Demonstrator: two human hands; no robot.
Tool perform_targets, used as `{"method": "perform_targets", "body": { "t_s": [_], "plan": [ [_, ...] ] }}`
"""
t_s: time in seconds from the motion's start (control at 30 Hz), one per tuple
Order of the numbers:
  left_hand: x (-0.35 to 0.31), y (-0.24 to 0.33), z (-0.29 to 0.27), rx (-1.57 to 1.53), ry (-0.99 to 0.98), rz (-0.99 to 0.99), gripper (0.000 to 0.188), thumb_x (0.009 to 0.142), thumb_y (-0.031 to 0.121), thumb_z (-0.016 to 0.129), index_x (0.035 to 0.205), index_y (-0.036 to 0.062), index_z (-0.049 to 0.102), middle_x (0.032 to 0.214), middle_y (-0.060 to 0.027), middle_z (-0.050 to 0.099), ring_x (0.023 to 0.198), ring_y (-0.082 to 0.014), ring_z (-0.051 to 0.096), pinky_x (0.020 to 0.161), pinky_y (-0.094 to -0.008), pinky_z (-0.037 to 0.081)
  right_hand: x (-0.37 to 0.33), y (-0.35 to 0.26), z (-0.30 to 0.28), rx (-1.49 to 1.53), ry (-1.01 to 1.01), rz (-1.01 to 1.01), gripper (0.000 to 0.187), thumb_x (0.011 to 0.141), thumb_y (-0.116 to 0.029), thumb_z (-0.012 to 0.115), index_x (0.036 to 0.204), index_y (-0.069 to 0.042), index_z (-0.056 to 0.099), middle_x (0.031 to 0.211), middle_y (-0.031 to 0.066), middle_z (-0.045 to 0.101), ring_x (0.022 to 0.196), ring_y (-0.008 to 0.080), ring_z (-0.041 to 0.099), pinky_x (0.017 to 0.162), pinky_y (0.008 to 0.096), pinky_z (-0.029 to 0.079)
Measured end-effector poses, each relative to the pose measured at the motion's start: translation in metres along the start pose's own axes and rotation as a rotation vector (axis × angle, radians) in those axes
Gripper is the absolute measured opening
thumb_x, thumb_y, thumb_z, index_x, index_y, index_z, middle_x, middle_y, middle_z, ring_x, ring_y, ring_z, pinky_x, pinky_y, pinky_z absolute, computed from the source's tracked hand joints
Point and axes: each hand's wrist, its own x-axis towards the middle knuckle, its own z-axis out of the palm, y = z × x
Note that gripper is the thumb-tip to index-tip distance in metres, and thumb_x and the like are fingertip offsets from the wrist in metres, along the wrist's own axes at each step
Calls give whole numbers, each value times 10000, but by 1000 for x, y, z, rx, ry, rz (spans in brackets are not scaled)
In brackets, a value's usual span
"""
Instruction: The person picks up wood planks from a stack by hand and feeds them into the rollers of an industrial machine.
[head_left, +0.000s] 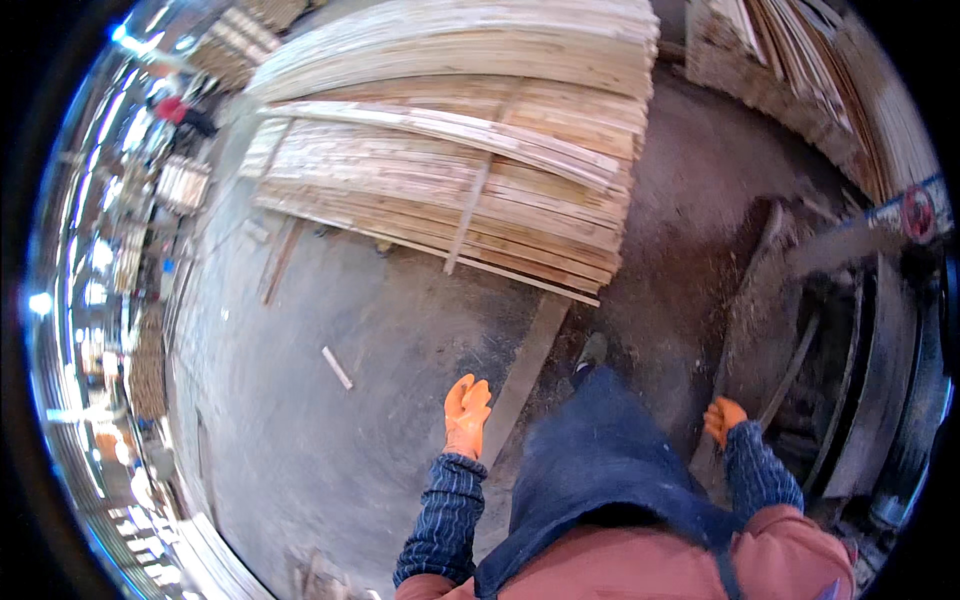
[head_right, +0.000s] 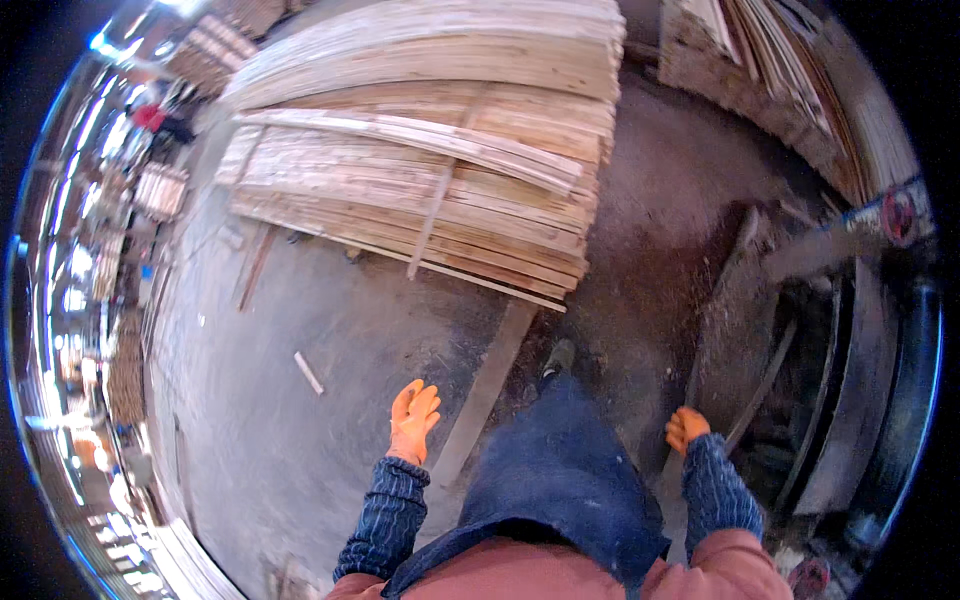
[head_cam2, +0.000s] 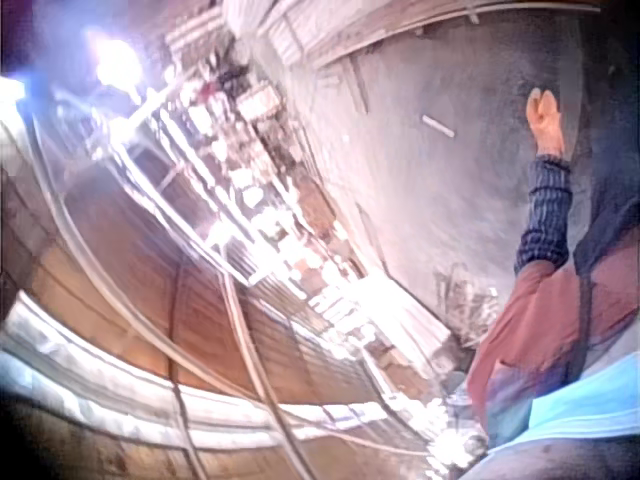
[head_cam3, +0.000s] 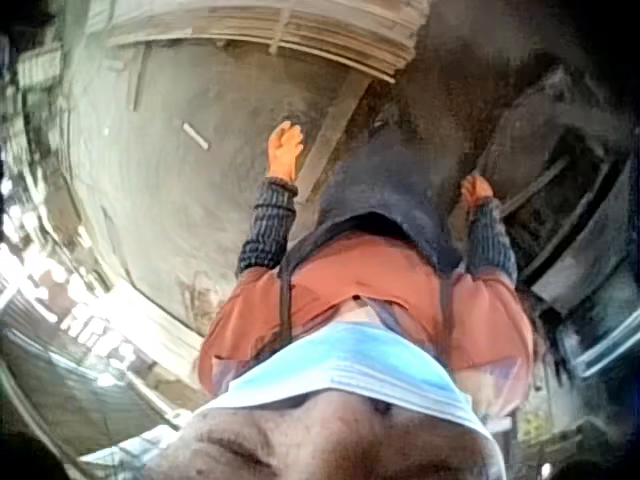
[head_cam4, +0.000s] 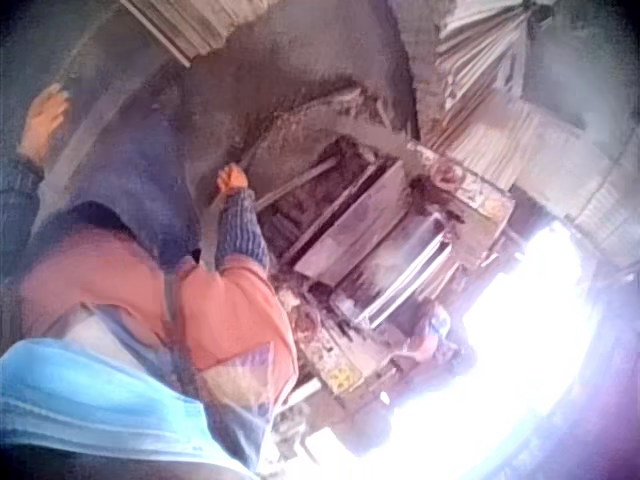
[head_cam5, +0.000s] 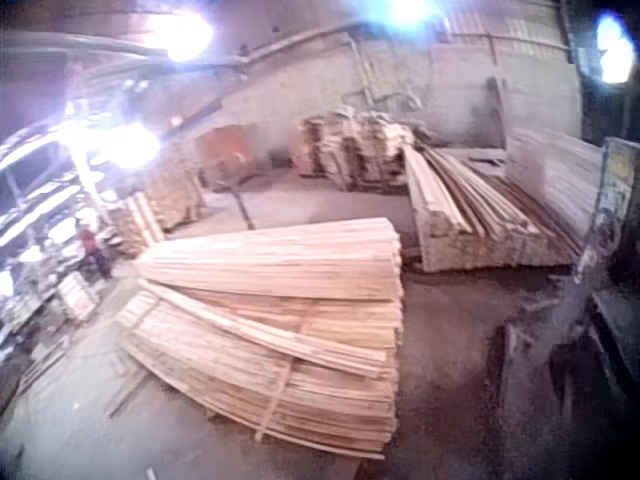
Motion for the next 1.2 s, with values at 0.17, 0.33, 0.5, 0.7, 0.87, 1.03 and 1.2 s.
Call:
{"method": "perform_targets", "body": {
  "t_s": [0.17, 0.33, 0.5, 0.7, 0.87, 1.03, 1.2],
  "plan": [
    [47, 30, 18, 61, 44, -105, 643, 983, 303, 686, 1513, 53, 421, 1494, -171, 510, 1338, -315, 552, 1103, -447, 444, 79, -46, 50, -205, -39, -33, 63, 1012, -192, 588, 1041, -136, 596, 769, -12, 531, 613, 115, 518, 485, 280, 381],
    [115, 40, 18, 206, 69, -249, 659, 977, 299, 691, 1521, 65, 403, 1495, -163, 508, 1355, -313, 535, 1121, -445, 425, 152, -93, 171, -395, 106, -128, 526, 985, -267, 676, 1455, -91, 518, 1011, 13, 641, 866, 129, 637, 654, 298, 527],
    [221, 22, 43, 265, -68, -238, 663, 971, 289, 712, 1519, 71, 409, 1441, -131, 563, 1284, -240, 557, 1050, -423, 448, 250, -81, 233, -402, 104, -69, 592, 965, -249, 683, 1492, -67, 482, 1043, 22, 654, 874, 115, 631, 708, 286, 531],
    [353, -43, 92, 319, -222, -380, 593, 987, 277, 702, 1492, 66, 474, 1336, -101, 623, 1192, -201, 613, 983, -324, 482, 412, -5, 248, -591, 85, -49, 751, 907, -440, 729, 1477, -5, 504, 1377, 192, 632, 1177, 273, 645, 942, 418, 538],
    [469, -123, 78, 434, -282, -407, 596, 1008, 337, 668, 1502, 66, 473, 1317, -98, 619, 1180, -189, 616, 999, -329, 494, 557, 27, 254, -1217, 105, -213, 986, 888, -712, 552, 1489, 63, 450, 1529, 284, 465, 1404, 427, 452, 1177, 433, 354],
    [603, -187, 69, -20, -218, -456, 712, 1041, 513, 540, 1596, 128, 314, 1587, -192, 425, 1466, -321, 420, 1126, -463, 419, 633, 52, 241, -1434, 37, -305, 790, 923, -514, 592, 1513, -7, 456, 1525, 216, 496, 1393, 357, 475, 1184, 412, 353],
    [705, -218, 103, -478, -106, -460, 1038, 838, 843, 563, 1628, 261, 225, 1709, -104, 198, 1541, -323, 239, 1196, -496, 299, 638, 77, 206, -1511, -62, -411, 649, 958, -317, 632, 1537, -77, 462, 1520, 149, 528, 1382, 287, 499, 1192, 392, 351]
  ]
}}
